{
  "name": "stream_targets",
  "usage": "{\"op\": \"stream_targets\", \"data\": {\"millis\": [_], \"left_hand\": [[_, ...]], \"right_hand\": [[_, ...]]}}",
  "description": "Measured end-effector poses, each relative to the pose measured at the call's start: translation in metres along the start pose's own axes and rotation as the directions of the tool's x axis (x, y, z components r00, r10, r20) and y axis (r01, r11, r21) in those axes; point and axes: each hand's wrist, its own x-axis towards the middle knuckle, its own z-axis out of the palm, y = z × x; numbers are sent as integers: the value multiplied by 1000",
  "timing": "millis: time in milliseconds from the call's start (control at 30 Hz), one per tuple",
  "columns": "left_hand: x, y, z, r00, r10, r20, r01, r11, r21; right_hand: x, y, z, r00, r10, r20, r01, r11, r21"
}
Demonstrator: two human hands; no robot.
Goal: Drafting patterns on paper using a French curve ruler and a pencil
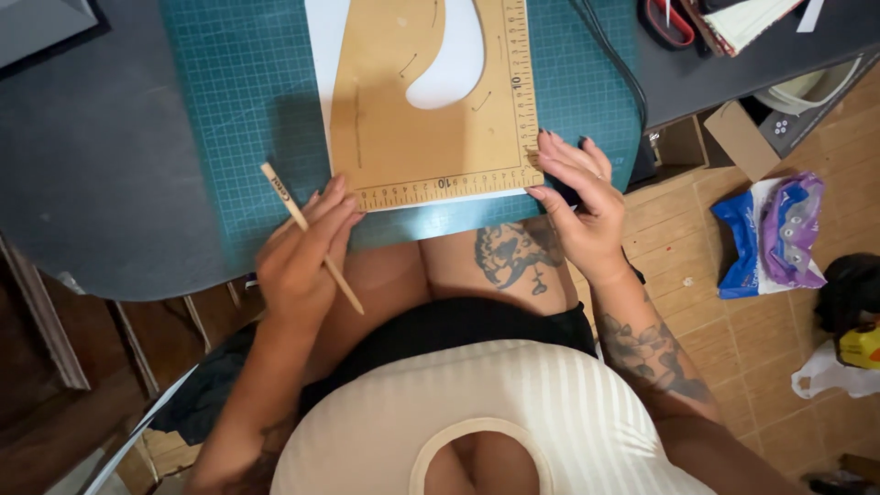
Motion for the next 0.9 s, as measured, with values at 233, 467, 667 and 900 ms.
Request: {"op": "stream_targets", "data": {"millis": [233,467,667,900], "left_hand": [[1,-2,-1,999,22,40,-21,999,-27],[4,4,-2,998,2,56,-3,1000,21],[4,5,-1,996,-21,83,17,998,55],[6,7,-3,992,-46,116,39,997,62]], "right_hand": [[0,2,0,1000,-2,-11,2,1000,-24],[-1,8,1,998,-53,-18,53,999,-2],[-1,11,-2,996,-89,-14,89,996,-15],[-8,14,-7,996,-91,-23,91,996,-4]]}}
